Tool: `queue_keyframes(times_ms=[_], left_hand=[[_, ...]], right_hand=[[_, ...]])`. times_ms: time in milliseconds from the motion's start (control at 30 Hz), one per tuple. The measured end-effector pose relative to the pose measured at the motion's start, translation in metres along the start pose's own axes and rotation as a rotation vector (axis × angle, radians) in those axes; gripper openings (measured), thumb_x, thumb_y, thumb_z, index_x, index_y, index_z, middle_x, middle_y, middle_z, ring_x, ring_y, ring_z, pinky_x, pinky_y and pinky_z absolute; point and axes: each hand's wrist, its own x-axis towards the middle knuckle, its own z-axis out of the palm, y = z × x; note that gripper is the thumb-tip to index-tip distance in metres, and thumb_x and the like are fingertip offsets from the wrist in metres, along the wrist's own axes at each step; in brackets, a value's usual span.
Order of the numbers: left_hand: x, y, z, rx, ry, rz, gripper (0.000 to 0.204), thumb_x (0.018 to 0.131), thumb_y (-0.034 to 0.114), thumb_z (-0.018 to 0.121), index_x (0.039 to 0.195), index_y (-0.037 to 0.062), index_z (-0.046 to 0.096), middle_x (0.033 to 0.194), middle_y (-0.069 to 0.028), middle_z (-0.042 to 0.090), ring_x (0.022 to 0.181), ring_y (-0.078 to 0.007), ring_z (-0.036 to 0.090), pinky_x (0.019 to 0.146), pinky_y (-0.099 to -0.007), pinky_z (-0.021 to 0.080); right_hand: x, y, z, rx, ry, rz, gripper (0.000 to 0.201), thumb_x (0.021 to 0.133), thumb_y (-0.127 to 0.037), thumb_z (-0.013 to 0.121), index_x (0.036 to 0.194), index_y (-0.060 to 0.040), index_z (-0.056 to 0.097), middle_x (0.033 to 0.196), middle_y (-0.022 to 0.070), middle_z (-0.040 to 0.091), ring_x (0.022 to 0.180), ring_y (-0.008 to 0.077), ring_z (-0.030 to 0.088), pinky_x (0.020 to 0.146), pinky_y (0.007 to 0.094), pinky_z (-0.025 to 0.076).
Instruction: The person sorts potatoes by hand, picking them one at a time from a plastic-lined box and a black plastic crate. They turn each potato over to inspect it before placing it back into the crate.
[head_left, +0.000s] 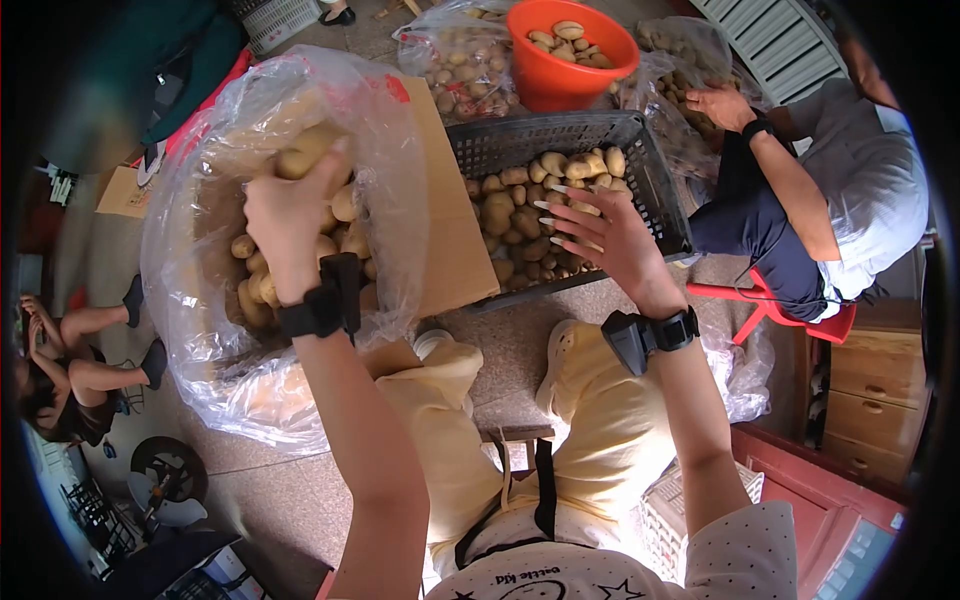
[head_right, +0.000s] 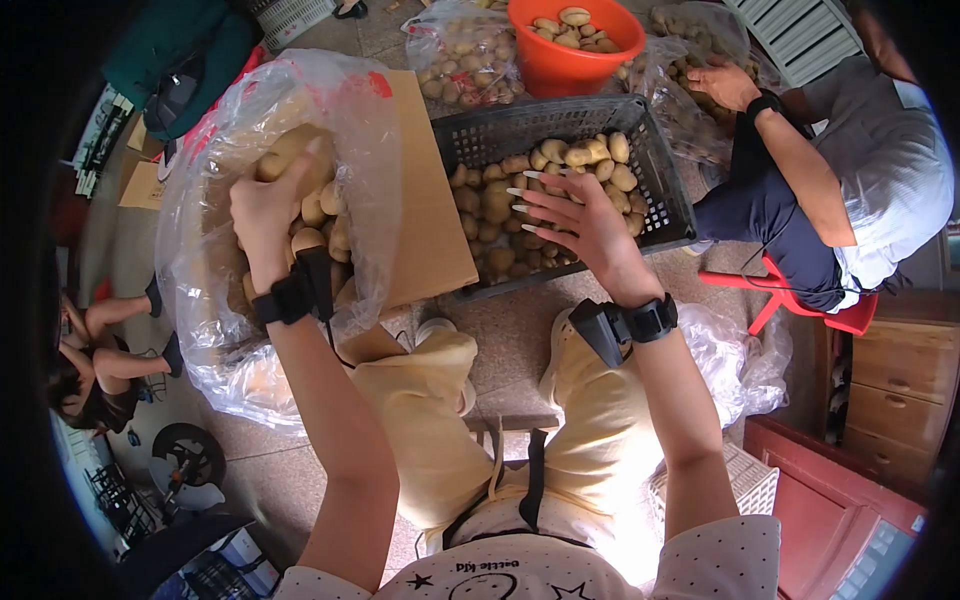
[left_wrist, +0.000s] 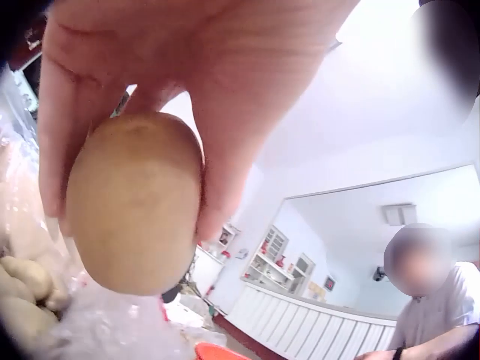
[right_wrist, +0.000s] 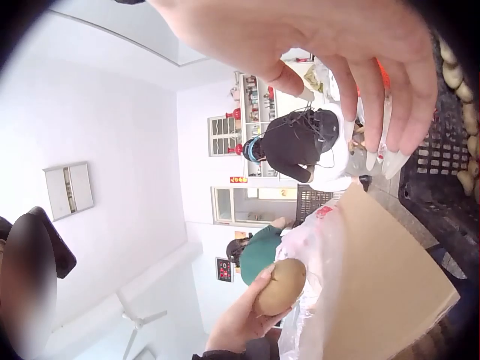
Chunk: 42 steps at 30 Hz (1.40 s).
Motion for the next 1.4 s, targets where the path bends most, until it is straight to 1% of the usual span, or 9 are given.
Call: queue_keyframes(times_ms=[67, 133, 267, 433, 600, 667, 967, 1167, 1400], left_hand=[[0.011, -0.018, -0.005, 0.11, 0.079, -0.087, 0.055, 0.069, 0.044, 0.074, 0.102, 0.0003, 0.067, 0.09, -0.0187, 0.069, 0.088, -0.0361, 0.066, 0.08, -0.0408, 0.051], [0.017, -0.039, 0.003, 0.16, 0.178, 0.089, 0.052, 0.073, 0.041, 0.07, 0.103, -0.0019, 0.064, 0.095, -0.022, 0.067, 0.093, -0.0384, 0.064, 0.083, -0.0442, 0.05], [0.023, -0.071, 0.038, 0.211, 0.141, 0.252, 0.058, 0.077, 0.037, 0.066, 0.122, 0.0017, 0.056, 0.101, -0.0246, 0.065, 0.098, -0.0397, 0.061, 0.087, -0.0461, 0.048], [0.003, -0.014, 0.016, 0.13, -0.006, 0.15, 0.052, 0.08, 0.033, 0.063, 0.123, 0.0035, 0.057, 0.103, -0.0217, 0.066, 0.096, -0.0381, 0.062, 0.086, -0.0422, 0.049], [-0.004, 0.0, 0.021, -0.189, 0.032, 0.304, 0.034, 0.083, 0.02, 0.061, 0.113, 0.0041, 0.063, 0.101, -0.0166, 0.067, 0.09, -0.0281, 0.066, 0.08, -0.0374, 0.051], [-0.006, 0.006, 0.023, -0.191, 0.031, 0.333, 0.033, 0.083, 0.018, 0.061, 0.112, 0.0036, 0.063, 0.1, -0.016, 0.067, 0.089, -0.0265, 0.066, 0.078, -0.0366, 0.051], [-0.007, 0.012, 0.03, -0.229, -0.039, 0.405, 0.031, 0.083, 0.014, 0.06, 0.111, 0.0001, 0.062, 0.098, -0.0138, 0.068, 0.085, -0.0255, 0.066, 0.076, -0.0358, 0.051], [-0.009, 0.011, 0.027, -0.222, -0.044, 0.419, 0.031, 0.083, 0.014, 0.059, 0.111, 0.0001, 0.062, 0.097, -0.0145, 0.068, 0.085, -0.0257, 0.066, 0.075, -0.0357, 0.051], [-0.017, 0.013, 0.022, -0.232, -0.064, 0.4, 0.028, 0.086, 0.01, 0.052, 0.11, -0.0011, 0.062, 0.1, -0.0159, 0.066, 0.089, -0.0261, 0.065, 0.079, -0.0359, 0.05]], right_hand=[[0.0, 0.001, -0.001, 0.0, 0.003, -0.009, 0.052, 0.096, -0.042, 0.035, 0.13, -0.0041, 0.046, 0.127, 0.0132, 0.056, 0.113, 0.0207, 0.054, 0.099, 0.0348, 0.041], [0.002, 0.0, -0.005, 0.015, -0.015, -0.041, 0.051, 0.096, -0.041, 0.036, 0.129, -0.0043, 0.047, 0.127, 0.0138, 0.056, 0.113, 0.0214, 0.054, 0.099, 0.0353, 0.04], [0.007, -0.005, -0.015, 0.047, 0.041, -0.055, 0.048, 0.096, -0.039, 0.037, 0.127, -0.0044, 0.047, 0.127, 0.0143, 0.056, 0.113, 0.0221, 0.054, 0.098, 0.0354, 0.041], [0.012, -0.009, -0.046, 0.124, 0.198, -0.169, 0.044, 0.097, -0.035, 0.036, 0.125, -0.0039, 0.049, 0.124, 0.0134, 0.058, 0.112, 0.0223, 0.054, 0.096, 0.0346, 0.042], [0.019, -0.01, -0.077, 0.042, 0.281, -0.291, 0.039, 0.098, -0.031, 0.039, 0.124, -0.0033, 0.05, 0.116, 0.0131, 0.062, 0.101, 0.0193, 0.06, 0.085, 0.0302, 0.047], [0.027, -0.006, -0.092, -0.035, 0.263, -0.265, 0.044, 0.1, -0.036, 0.038, 0.129, -0.0045, 0.046, 0.126, 0.0125, 0.057, 0.112, 0.0212, 0.056, 0.093, 0.0319, 0.044], [0.056, 0.011, -0.125, -0.214, 0.426, -0.128, 0.038, 0.097, -0.035, 0.045, 0.116, -0.005, 0.057, 0.109, 0.0073, 0.066, 0.093, 0.0147, 0.063, 0.078, 0.0273, 0.051], [0.064, 0.02, -0.135, -0.239, 0.437, -0.053, 0.038, 0.097, -0.038, 0.044, 0.105, -0.0069, 0.064, 0.102, 0.0042, 0.068, 0.09, 0.0135, 0.064, 0.079, 0.0278, 0.05], [0.061, 0.021, -0.141, -0.239, 0.387, -0.066, 0.047, 0.098, -0.043, 0.038, 0.111, -0.0059, 0.063, 0.108, 0.0062, 0.067, 0.095, 0.0157, 0.062, 0.081, 0.0288, 0.048]])
